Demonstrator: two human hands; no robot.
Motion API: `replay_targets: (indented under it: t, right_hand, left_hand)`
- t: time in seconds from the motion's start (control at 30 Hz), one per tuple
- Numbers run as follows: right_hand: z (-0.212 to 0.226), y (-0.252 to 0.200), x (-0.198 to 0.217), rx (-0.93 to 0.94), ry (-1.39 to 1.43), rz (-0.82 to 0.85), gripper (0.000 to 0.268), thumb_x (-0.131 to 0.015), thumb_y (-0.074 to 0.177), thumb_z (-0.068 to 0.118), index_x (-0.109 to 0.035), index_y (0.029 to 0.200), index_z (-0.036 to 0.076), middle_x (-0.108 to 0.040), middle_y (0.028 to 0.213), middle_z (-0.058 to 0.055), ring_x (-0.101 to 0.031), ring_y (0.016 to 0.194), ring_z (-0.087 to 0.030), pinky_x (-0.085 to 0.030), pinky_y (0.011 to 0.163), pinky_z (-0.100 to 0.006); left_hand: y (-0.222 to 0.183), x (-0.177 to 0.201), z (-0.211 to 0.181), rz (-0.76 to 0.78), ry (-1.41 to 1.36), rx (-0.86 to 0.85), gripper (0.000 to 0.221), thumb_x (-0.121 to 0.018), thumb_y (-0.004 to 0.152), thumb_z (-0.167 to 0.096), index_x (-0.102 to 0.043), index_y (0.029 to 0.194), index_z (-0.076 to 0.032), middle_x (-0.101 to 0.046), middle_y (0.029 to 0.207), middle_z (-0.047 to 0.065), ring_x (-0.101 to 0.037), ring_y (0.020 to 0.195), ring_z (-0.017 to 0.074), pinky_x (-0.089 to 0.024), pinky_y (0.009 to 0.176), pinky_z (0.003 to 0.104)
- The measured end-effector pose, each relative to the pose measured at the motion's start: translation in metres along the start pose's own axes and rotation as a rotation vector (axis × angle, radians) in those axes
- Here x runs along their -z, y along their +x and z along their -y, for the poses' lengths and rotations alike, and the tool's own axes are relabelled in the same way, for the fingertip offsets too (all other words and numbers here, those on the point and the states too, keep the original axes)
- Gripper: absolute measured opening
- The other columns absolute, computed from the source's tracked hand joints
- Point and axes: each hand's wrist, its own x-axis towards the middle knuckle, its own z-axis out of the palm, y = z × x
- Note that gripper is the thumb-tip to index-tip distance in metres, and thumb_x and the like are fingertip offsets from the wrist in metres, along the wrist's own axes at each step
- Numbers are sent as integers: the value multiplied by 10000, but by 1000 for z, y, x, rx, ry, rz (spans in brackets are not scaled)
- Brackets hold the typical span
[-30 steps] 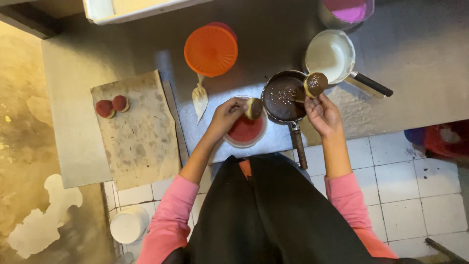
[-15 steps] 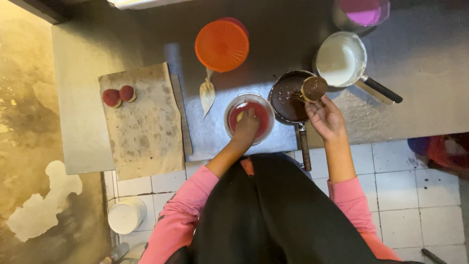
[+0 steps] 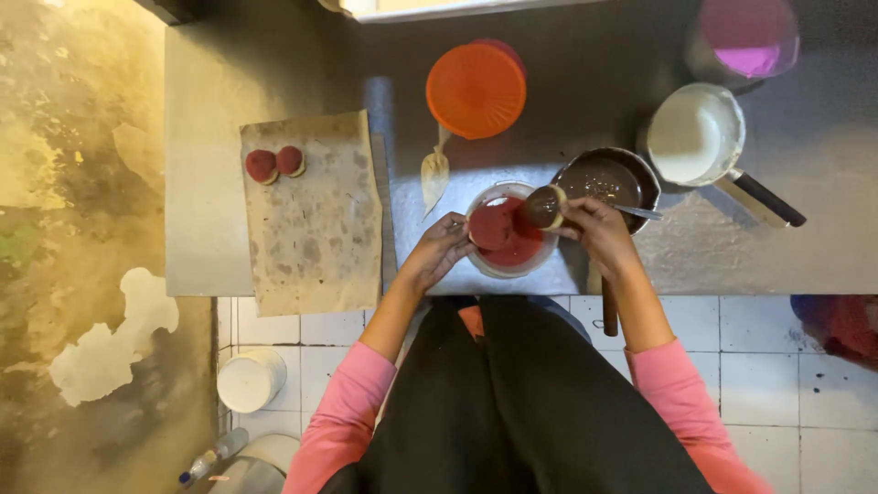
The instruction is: Decorating donuts by dipping them in glaze and applying patterns with a piping bag.
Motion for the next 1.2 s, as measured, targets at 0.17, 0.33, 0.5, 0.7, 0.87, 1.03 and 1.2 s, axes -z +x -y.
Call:
replay_targets:
  t: [0.17,0.33,0.5,0.7,0.87,1.03,1.2]
  right_hand:
    - [-16,-10,-86,231,-1029,-167,176,-695,923,85,-733,1085,25,-756,1037,-134,-737,947,-280,-576,852,-382]
    - [-88,15,-89,615,-1628,62,169,-656,850,77,-760,978,40,-653,1156,-189,-635,1086,-384,-531,882,-468]
    - [-82,7,-102,600,-1732,79,160,-681,867,139,-776,972,65,-683,1142,-177,-639,1050,-382,-535,904,-458]
    - [-42,-10,-94,182,-1124,-201,179,-720,947,136,-751,1087,28,-732,987,-174,-703,873,-285,-559,783,-361]
    - [2,-21,-122,88,-368,-278,126,-607,1076,84,-680,1113,-12,-706,1092,-93,-680,982,-193,-588,862,-356]
    - [-28,44,-213,-30,153,49,174,-544,1032,37,-610,1191,12,-652,1255,-135,-660,1189,-238,-571,1062,-401]
    - [-189,212,-220,-269,401,129,174,-584,1067,50,-577,1238,23,-622,1219,-147,-658,1145,-305,-575,1035,-424]
  left_hand:
    - [-20,63,-29,-1,-255,-205,120,-578,1035,-110,-585,1142,-56,-679,1234,122,-668,1171,244,-566,1039,412]
    - [-16,176,-63,-240,-439,-452,200,-593,1028,-70,-559,1225,-78,-665,1274,120,-652,1197,254,-534,1064,415]
    - [3,255,-91,-378,-469,-630,191,-608,1028,-61,-540,1208,-60,-663,1226,103,-650,1178,260,-517,1066,460]
    - [29,288,-89,-667,-361,-594,220,-630,992,-127,-559,1189,-62,-668,1102,72,-644,1020,226,-554,907,429]
    - [41,290,-74,-860,-240,-593,187,-662,1000,-125,-580,1152,-54,-657,991,94,-638,826,184,-579,721,404]
    - [29,285,-82,-865,-240,-615,210,-614,959,-12,-476,1115,-37,-658,981,142,-679,725,226,-625,641,384]
    - [5,270,-87,-756,-166,-626,206,-543,983,1,-454,1164,-46,-685,1132,164,-702,794,221,-590,658,345]
